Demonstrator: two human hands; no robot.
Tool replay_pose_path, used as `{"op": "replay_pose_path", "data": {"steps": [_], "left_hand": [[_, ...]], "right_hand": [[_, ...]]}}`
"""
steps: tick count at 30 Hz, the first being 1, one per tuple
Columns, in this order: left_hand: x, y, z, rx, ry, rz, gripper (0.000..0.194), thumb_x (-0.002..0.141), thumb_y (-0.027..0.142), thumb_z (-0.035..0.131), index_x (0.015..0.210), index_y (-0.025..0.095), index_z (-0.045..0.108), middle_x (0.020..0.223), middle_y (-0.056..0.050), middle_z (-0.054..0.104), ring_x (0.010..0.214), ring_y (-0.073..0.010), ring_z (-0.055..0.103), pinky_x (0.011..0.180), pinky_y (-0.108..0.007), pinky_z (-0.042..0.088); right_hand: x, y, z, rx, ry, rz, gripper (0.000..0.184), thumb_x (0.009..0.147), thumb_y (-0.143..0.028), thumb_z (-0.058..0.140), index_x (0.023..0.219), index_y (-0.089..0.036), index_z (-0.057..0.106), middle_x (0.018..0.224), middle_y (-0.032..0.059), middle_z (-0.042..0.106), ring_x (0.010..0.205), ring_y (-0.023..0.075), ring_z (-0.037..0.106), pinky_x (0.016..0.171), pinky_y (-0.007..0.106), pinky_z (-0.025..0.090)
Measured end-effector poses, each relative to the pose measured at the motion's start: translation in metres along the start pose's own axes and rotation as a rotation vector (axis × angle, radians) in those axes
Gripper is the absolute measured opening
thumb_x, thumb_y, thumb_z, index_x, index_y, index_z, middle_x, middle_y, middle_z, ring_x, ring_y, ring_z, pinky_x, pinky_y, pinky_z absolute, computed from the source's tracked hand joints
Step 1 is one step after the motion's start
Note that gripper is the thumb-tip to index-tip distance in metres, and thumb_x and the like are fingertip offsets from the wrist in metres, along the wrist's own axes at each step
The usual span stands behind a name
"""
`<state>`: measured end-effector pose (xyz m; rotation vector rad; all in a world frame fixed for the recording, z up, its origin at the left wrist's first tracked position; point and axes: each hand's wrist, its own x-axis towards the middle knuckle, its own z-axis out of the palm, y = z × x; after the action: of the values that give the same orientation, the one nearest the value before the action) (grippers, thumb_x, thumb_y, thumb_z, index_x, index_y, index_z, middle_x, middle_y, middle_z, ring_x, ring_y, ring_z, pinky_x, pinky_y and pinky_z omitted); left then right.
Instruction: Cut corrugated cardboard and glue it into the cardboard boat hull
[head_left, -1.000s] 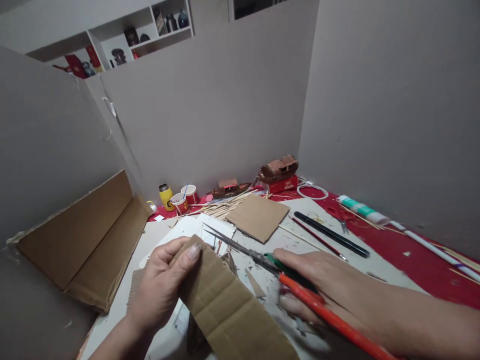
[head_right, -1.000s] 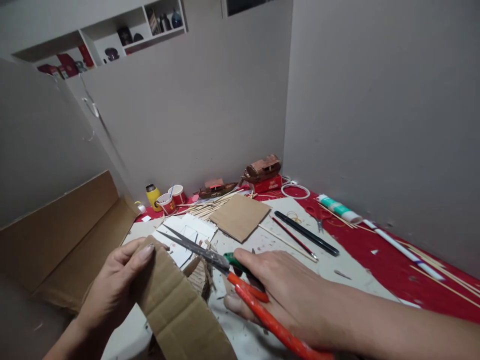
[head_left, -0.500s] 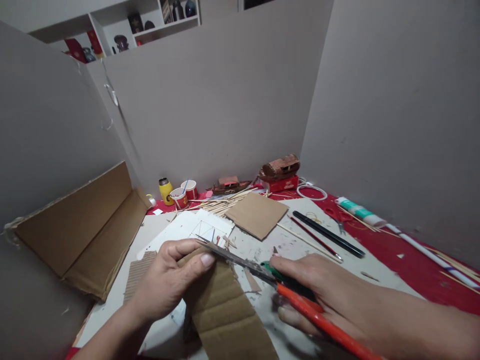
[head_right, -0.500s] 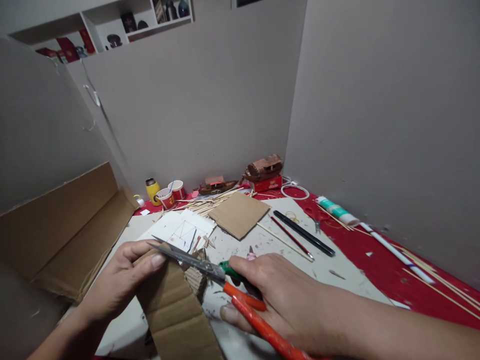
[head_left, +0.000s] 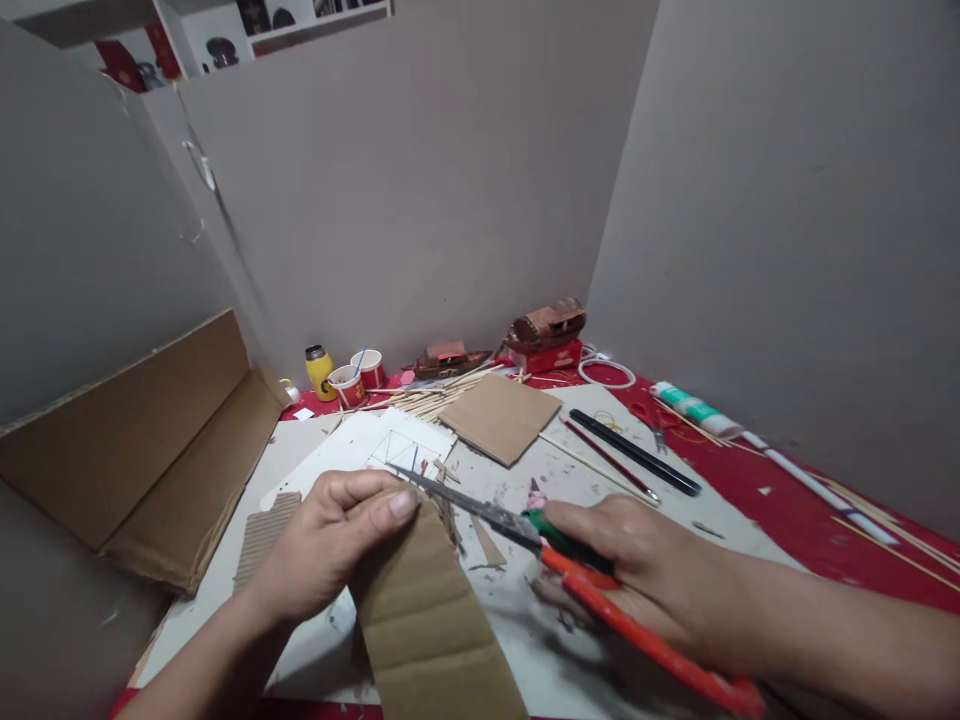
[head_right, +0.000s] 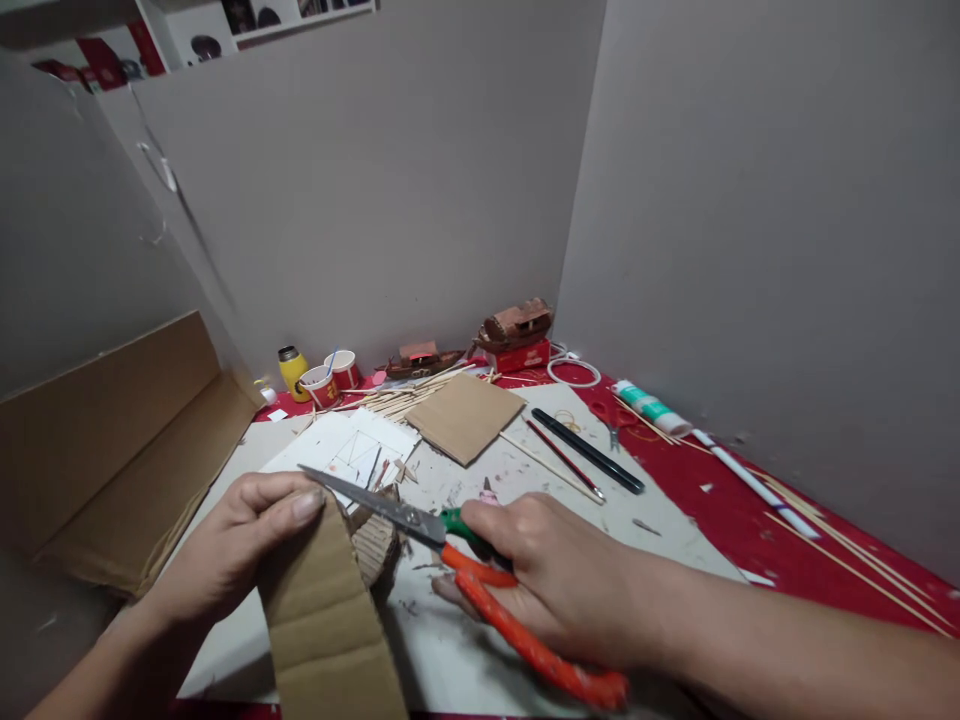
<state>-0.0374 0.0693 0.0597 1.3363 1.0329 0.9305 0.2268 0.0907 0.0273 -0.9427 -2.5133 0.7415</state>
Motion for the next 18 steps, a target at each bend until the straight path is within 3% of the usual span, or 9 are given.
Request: {"op": "replay_pose_path", "data": {"steps": [3,5,7,11,15,18], "left_hand": [[0.011,-0.003,-0.008,-0.129,0.166,-0.023,0.028,0.074,0.038,0.074,0.062,0.015,0.064,0.055,0.003,0.054,0.048,-0.0081,0.044,0.047,-0.02,0.034],[0.02,-0.003,-0.014,-0.203,0.397,0.014,0.021,0.071,0.035,0.076,0.068,0.015,0.068,0.06,0.002,0.061,0.049,-0.0098,0.051,0.047,-0.02,0.038],[0.029,-0.003,-0.019,-0.279,0.554,0.016,0.015,0.072,0.029,0.071,0.075,0.014,0.07,0.064,0.0,0.066,0.052,-0.0125,0.057,0.048,-0.022,0.043],[0.045,-0.007,-0.027,-0.431,0.622,-0.084,0.012,0.077,0.017,0.059,0.072,0.012,0.069,0.062,-0.001,0.067,0.047,-0.0117,0.056,0.046,-0.022,0.045],[0.055,-0.021,-0.036,-0.435,0.648,-0.09,0.007,0.072,0.013,0.064,0.078,0.011,0.068,0.069,-0.001,0.067,0.053,-0.0105,0.057,0.046,-0.019,0.044],[0.056,-0.029,-0.04,-0.366,0.611,-0.037,0.015,0.069,0.019,0.07,0.082,0.011,0.068,0.074,-0.001,0.066,0.058,-0.0111,0.056,0.046,-0.019,0.044]], "right_hand": [[0.005,0.022,-0.008,-0.041,0.111,0.09,0.04,0.091,-0.052,0.04,0.072,-0.02,0.054,0.061,0.0046,0.062,0.051,0.0151,0.057,0.052,0.026,0.042],[0.009,0.043,-0.017,-0.255,0.216,0.212,0.039,0.086,-0.055,0.047,0.078,-0.018,0.059,0.063,0.0059,0.063,0.055,0.0175,0.057,0.053,0.028,0.04],[0.012,0.066,-0.026,-0.496,0.271,0.354,0.04,0.085,-0.056,0.05,0.085,-0.017,0.063,0.065,0.0078,0.065,0.058,0.0203,0.058,0.052,0.029,0.036],[0.012,0.098,-0.037,-0.734,0.153,0.424,0.038,0.088,-0.05,0.048,0.08,-0.017,0.064,0.068,0.0116,0.067,0.056,0.0213,0.058,0.048,0.028,0.028],[0.009,0.108,-0.037,-0.745,0.126,0.397,0.04,0.09,-0.051,0.047,0.078,-0.017,0.063,0.063,0.0106,0.064,0.051,0.0185,0.054,0.047,0.029,0.026],[0.008,0.117,-0.039,-0.71,0.128,0.393,0.035,0.09,-0.049,0.049,0.079,-0.018,0.062,0.064,0.01,0.063,0.051,0.0176,0.053,0.047,0.029,0.026]]}}
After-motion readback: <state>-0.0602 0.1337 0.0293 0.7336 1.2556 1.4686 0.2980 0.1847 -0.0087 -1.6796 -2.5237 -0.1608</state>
